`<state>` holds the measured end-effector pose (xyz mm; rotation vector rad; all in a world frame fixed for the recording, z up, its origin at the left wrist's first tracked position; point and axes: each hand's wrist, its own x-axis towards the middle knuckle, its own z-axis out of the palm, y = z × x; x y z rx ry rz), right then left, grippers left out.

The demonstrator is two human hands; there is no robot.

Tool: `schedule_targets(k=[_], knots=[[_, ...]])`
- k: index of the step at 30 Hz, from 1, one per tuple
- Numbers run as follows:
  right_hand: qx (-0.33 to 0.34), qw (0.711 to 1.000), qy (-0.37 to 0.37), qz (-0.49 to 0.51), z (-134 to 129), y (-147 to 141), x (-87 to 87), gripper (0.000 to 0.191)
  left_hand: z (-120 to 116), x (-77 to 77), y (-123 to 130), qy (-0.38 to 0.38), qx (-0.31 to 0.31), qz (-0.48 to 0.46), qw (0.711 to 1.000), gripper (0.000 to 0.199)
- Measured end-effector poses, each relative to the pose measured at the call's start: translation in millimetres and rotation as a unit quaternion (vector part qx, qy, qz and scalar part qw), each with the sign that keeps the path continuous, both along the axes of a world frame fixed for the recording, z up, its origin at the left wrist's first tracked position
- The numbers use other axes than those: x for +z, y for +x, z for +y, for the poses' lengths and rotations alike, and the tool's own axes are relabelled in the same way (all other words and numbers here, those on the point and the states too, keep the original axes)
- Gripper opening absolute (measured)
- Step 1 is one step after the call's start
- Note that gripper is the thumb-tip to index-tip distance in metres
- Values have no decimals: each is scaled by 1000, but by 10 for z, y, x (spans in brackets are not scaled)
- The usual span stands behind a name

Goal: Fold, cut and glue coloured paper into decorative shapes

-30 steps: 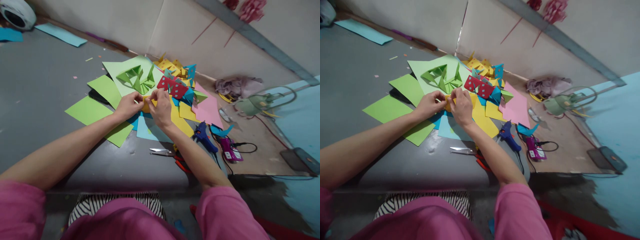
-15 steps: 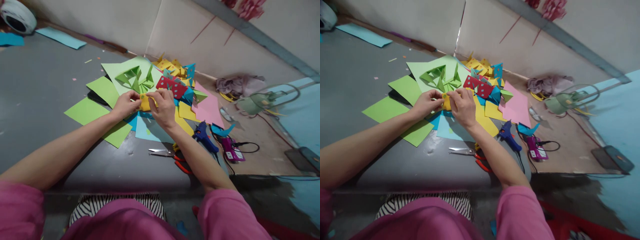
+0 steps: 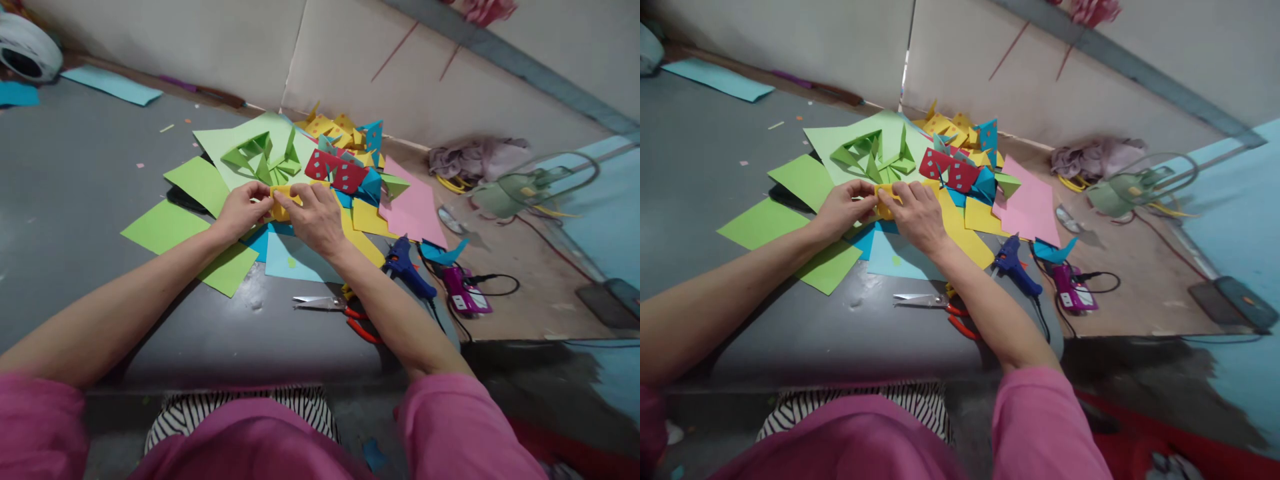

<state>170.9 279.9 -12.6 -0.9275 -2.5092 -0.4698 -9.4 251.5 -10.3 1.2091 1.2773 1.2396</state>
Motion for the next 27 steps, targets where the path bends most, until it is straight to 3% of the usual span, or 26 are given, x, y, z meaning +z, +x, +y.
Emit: schedule_targets(k=[27], knots=[[-9, 994, -83, 64, -91, -94, -6, 37, -9, 5, 4, 1, -7, 2, 1000, 6]])
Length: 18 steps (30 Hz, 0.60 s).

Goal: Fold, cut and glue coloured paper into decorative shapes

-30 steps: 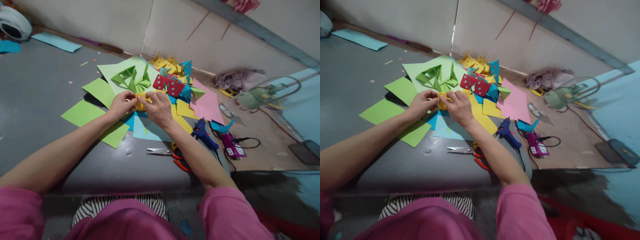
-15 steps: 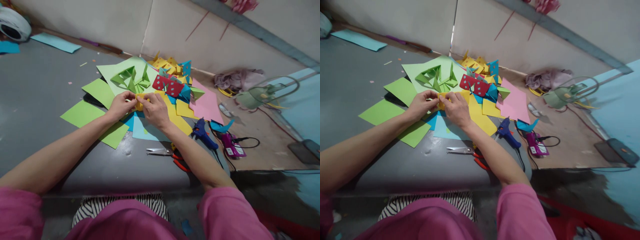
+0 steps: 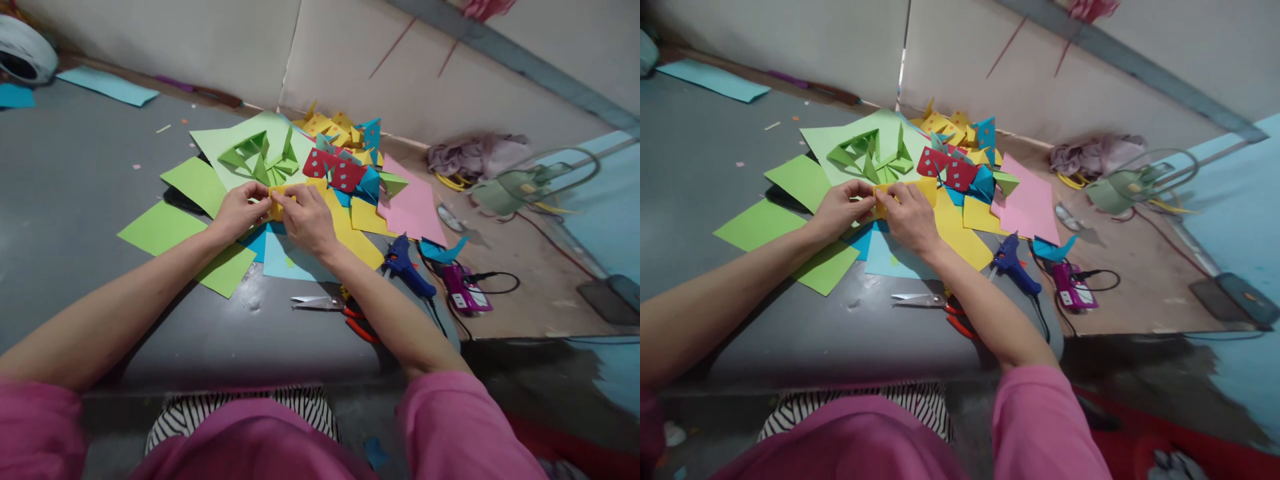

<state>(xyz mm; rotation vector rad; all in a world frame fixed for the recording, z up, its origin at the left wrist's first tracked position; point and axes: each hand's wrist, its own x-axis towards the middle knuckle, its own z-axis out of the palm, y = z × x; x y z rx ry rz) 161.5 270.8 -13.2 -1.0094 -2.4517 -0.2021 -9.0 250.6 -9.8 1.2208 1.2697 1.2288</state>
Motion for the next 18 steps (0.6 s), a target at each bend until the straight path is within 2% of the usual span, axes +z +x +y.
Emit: schedule_targets(k=[4, 8, 11, 15, 18], knots=[[5, 996, -20, 86, 20, 41, 133, 29, 19, -6, -9, -16, 11, -27, 999, 8], [-4, 983, -92, 159, -4, 157, 410, 7, 17, 3, -15, -19, 17, -29, 999, 11], [-7, 975, -158, 157, -109, 289, 558, 11, 10, 0, -18, -15, 14, -17, 1000, 10], [-4, 967, -233, 102, -343, 471, 536, 21, 11, -18, -20, -12, 13, -8, 1000, 11], [1, 965, -260, 41, -512, 561, 426, 13, 8, -20, -21, -13, 15, -6, 1000, 10]])
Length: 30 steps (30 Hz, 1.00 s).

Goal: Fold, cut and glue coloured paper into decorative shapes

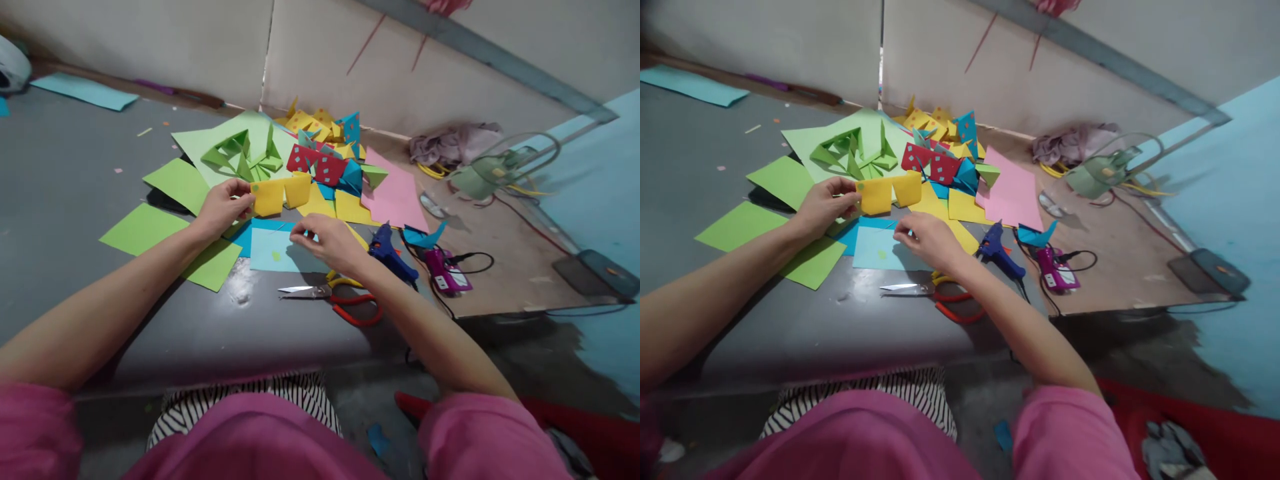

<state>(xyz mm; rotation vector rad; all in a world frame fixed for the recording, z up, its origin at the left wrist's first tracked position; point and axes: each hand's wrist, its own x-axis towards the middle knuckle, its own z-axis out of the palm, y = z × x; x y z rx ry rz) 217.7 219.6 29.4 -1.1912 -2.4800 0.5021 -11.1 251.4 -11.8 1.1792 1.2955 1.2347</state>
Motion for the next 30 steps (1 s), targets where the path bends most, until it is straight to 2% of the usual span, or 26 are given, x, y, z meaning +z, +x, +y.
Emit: schedule_targets(k=[3, 11, 20, 24, 28, 30], knots=[[6, 999, -21, -24, -112, 15, -92, 7, -9, 11, 0, 0, 6, 5, 1000, 10], [22, 998, -49, -21, -223, -152, -185, 8, -3, -13, -9, 17, -2, 13, 1000, 9], [-5, 993, -113, -20, -254, -146, -150, 5, -1, -27, -9, 24, -9, 23, 999, 8], [-42, 987, -152, 20, -295, -102, -123, 8, -14, -2, -1, 13, 0, 27, 1000, 9], [-64, 971, -204, 111, -297, -58, -130, 4, -26, 21, 8, 3, 5, 24, 1000, 10], [-61, 959, -235, 146, -275, -44, -140, 11, -30, 30, 13, 1, 9, 23, 1000, 10]])
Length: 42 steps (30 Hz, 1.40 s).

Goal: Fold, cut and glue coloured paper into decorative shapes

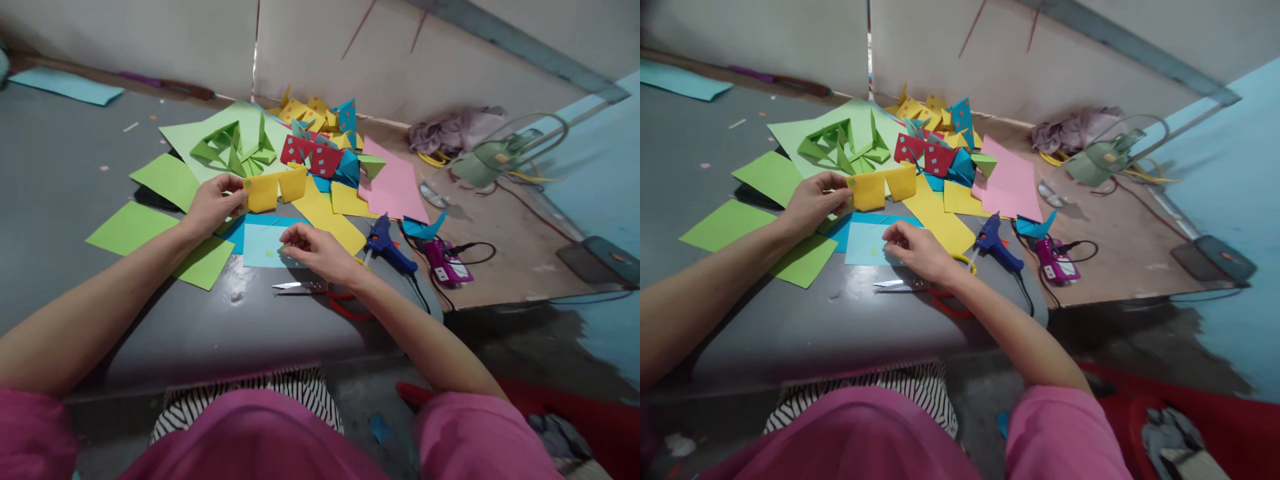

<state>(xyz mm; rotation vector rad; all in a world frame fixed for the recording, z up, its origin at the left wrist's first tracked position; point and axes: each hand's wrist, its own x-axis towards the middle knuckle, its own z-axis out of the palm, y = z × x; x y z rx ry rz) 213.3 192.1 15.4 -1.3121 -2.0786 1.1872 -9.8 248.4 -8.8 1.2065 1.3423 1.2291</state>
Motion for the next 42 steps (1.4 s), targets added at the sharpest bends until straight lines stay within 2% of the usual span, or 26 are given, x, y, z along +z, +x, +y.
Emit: schedule_targets(k=[3, 7, 14, 23, 29, 36, 40, 42], knots=[[1, 999, -39, 29, 43, 9, -15, 22, -2, 7, 4, 1, 0, 0, 1000, 10], [1, 997, -60, 40, 82, 1, -26, 25, 6, -15, -3, 7, -7, -3, 1000, 10], [-3, 999, -43, 10, 125, -68, -17, 21, 33, -77, -19, 26, -14, 1, 1000, 8], [1, 999, -26, -23, 264, -54, -11, 25, 16, -35, -11, 25, -22, 6, 999, 9], [1, 995, 45, -92, 246, -51, 16, 13, 22, -45, -16, 25, -28, -3, 999, 10], [10, 988, 98, -121, 257, -73, 31, 12, 11, -17, -11, 16, -19, -9, 1000, 11], [32, 967, 156, -200, 270, 37, 92, 11, 10, -19, -11, 13, -19, -6, 1000, 10], [4, 947, 212, -243, 236, 221, 181, 14, 11, -26, -15, 14, -21, -4, 1000, 9]])
